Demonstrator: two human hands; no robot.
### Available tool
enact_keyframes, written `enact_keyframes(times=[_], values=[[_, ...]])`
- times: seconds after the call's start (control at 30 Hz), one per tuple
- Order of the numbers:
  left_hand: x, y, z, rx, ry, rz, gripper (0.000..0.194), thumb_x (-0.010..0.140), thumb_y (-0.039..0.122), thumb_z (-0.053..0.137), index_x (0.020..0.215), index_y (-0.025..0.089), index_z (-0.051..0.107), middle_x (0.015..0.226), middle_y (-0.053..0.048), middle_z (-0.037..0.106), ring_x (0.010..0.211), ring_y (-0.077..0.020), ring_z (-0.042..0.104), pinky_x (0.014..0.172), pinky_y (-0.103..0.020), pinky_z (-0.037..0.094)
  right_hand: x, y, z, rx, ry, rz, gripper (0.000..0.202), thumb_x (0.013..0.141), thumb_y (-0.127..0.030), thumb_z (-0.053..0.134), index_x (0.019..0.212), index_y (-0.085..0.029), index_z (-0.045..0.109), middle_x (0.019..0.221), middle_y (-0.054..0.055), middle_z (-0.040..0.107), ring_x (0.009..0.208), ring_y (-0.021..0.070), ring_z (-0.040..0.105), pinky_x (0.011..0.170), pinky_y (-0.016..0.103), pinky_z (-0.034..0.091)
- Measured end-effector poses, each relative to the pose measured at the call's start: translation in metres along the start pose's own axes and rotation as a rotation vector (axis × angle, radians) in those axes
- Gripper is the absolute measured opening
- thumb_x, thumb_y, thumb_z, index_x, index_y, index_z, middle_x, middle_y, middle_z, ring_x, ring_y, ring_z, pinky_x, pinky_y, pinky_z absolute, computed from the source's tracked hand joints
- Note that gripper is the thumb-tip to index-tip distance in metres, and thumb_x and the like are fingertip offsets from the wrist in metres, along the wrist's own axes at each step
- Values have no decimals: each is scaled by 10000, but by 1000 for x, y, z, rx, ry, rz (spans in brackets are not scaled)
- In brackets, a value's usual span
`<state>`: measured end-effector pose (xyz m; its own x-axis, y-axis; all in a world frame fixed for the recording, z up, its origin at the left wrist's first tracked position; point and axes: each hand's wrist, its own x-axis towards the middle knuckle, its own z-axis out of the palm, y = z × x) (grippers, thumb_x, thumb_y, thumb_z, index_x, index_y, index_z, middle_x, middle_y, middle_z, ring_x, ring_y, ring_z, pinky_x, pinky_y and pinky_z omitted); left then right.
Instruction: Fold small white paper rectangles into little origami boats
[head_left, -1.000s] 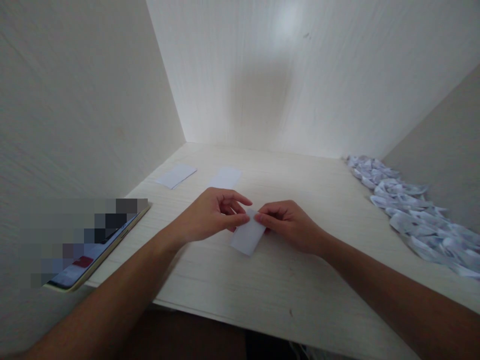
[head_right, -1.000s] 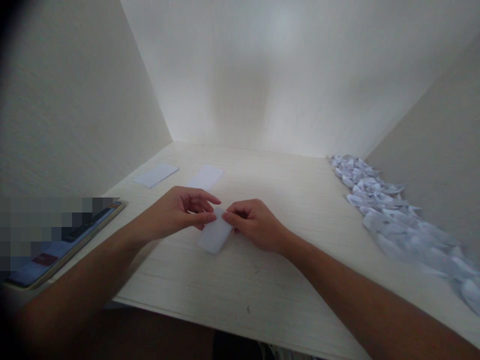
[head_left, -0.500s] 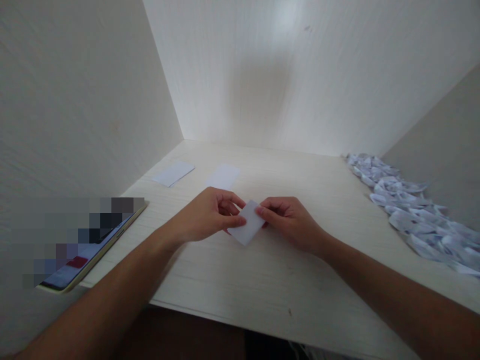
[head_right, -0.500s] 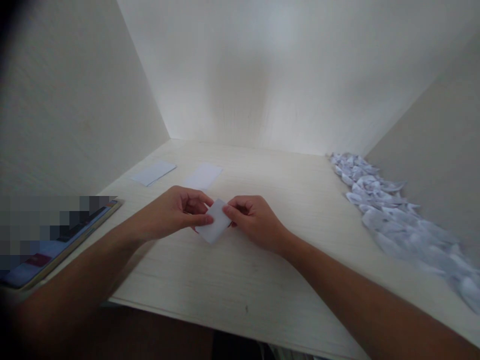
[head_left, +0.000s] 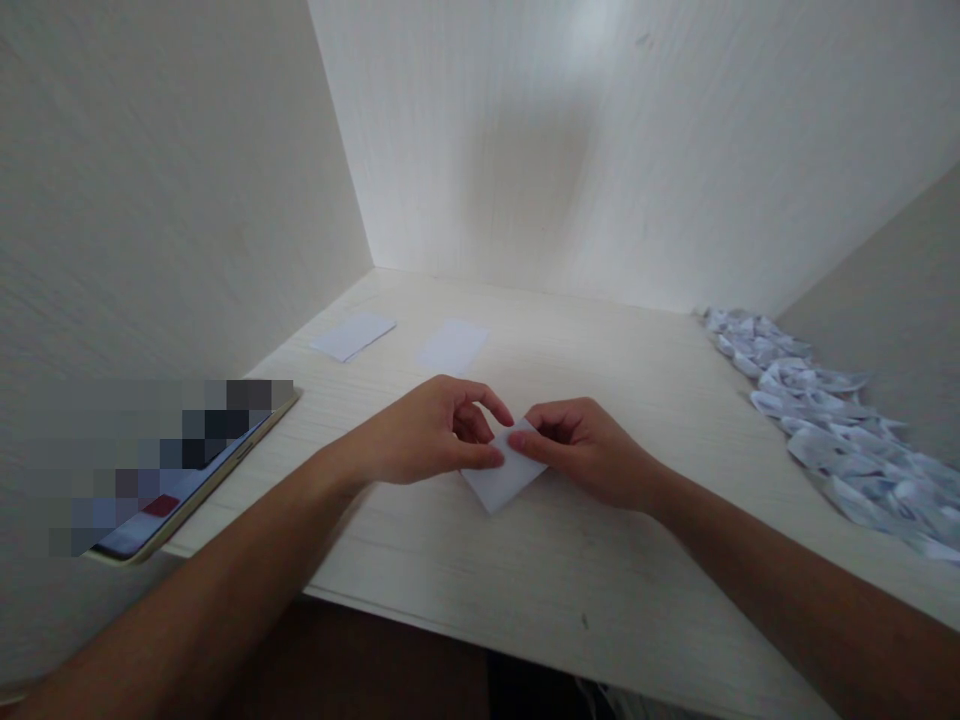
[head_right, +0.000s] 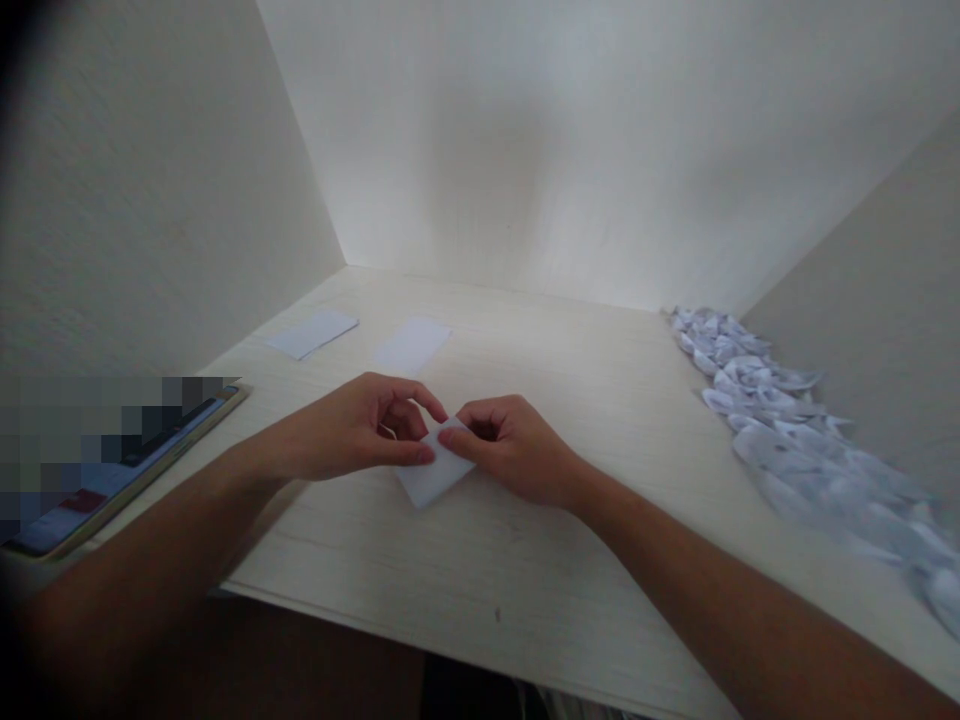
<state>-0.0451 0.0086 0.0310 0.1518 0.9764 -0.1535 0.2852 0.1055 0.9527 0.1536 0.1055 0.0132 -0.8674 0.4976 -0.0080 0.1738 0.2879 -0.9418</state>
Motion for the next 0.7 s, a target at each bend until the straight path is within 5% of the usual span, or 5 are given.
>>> enact_keyframes(times=[0.33,0.57,0.7], values=[[3,-3,-4,-84,213,48,240,715,189,798,933,153,705,685,3,730,615,-122,654,577,-227,485,3,1,-5,21,64,20,347,853,-464,697,680,-164,672,578,-28,537,536,93,433,505,236,304],[3,0,-3,-314,439,191,261,716,218,861,935,155,734,740,-4,770,681,-131,722,624,-224,594,1,-6,0,36,393,-124,286,867,-408,701,702,-176,719,639,-5,629,601,108,524,578,238,407],[2,4,2,-358,560,264,253,718,236,879,939,157,784,791,-33,806,699,-157,755,643,-250,646,-2,-8,3,54,425,-138,266,874,-404,703,725,-189,747,674,9,678,630,122,570,603,240,443]])
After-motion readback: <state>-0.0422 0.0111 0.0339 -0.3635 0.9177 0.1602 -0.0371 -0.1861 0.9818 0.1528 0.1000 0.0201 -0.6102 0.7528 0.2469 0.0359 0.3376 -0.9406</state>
